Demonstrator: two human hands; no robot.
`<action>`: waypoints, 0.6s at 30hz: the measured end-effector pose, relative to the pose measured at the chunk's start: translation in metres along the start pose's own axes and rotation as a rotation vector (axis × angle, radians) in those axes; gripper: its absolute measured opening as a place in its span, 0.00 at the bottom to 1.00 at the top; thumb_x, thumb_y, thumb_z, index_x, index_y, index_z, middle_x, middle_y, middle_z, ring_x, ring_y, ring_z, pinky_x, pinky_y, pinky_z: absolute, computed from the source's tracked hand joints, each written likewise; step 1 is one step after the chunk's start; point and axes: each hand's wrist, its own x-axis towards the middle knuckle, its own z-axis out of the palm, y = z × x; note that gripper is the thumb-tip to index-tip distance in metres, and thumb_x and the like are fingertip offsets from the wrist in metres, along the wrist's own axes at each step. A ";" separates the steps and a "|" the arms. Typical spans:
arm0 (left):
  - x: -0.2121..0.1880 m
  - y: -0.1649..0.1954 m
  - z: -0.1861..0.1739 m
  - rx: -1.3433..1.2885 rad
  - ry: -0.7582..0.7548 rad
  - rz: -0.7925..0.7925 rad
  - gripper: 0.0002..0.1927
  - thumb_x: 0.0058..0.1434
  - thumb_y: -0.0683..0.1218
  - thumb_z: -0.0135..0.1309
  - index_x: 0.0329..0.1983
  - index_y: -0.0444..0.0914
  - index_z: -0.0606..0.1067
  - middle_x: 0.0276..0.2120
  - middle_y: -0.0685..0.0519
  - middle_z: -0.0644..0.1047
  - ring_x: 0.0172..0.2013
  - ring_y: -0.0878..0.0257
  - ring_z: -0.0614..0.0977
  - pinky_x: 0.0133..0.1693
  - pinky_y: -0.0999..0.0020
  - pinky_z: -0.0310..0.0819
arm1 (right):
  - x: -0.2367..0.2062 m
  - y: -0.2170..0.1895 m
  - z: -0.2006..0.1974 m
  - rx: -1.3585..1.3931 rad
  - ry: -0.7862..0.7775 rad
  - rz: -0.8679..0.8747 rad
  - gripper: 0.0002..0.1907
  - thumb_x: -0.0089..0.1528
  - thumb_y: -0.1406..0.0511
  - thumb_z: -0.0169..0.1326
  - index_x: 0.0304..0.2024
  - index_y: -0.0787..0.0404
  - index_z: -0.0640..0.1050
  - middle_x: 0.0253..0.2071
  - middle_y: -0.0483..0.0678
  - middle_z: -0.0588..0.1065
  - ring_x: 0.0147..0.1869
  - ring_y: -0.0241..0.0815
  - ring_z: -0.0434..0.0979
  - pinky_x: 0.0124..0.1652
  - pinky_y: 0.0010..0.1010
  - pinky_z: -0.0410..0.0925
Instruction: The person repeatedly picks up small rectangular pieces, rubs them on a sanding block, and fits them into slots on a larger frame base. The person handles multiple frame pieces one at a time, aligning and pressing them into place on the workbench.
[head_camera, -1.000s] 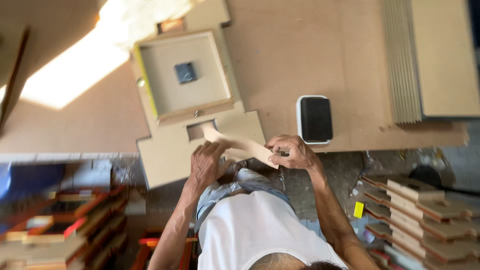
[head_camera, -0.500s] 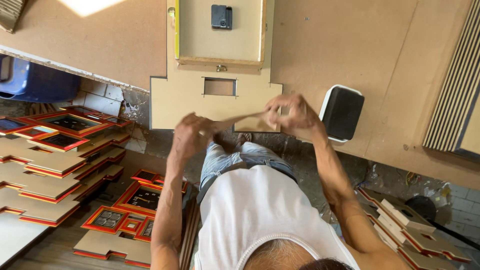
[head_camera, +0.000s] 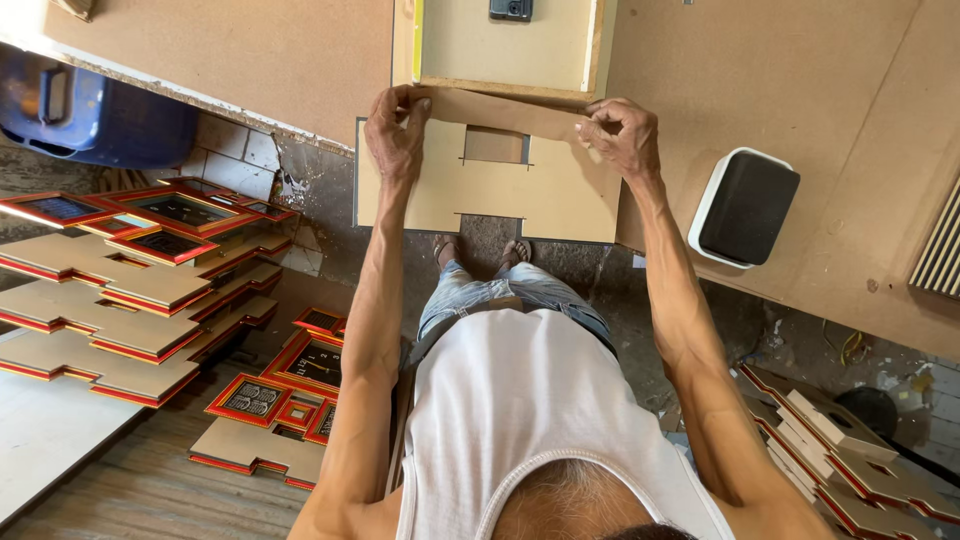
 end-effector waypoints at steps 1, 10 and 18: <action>-0.001 0.001 0.000 -0.035 0.045 0.017 0.06 0.64 0.45 0.64 0.40 0.40 0.79 0.36 0.55 0.83 0.35 0.66 0.83 0.38 0.69 0.82 | 0.001 -0.001 0.001 -0.022 0.006 -0.024 0.13 0.68 0.65 0.67 0.31 0.64 0.81 0.32 0.48 0.81 0.47 0.43 0.85 0.43 0.32 0.78; 0.000 -0.003 0.003 -0.005 0.140 -0.097 0.05 0.62 0.44 0.65 0.38 0.43 0.79 0.34 0.59 0.84 0.35 0.68 0.84 0.36 0.70 0.79 | 0.001 -0.016 0.003 0.081 0.049 0.133 0.09 0.65 0.71 0.65 0.31 0.68 0.78 0.36 0.53 0.79 0.35 0.39 0.84 0.32 0.25 0.78; 0.000 -0.002 0.003 -0.054 0.161 -0.007 0.08 0.60 0.46 0.67 0.40 0.42 0.80 0.35 0.56 0.84 0.35 0.67 0.85 0.34 0.71 0.82 | 0.004 -0.022 0.001 0.013 0.043 0.096 0.12 0.64 0.68 0.68 0.30 0.67 0.79 0.32 0.50 0.79 0.34 0.39 0.81 0.30 0.27 0.74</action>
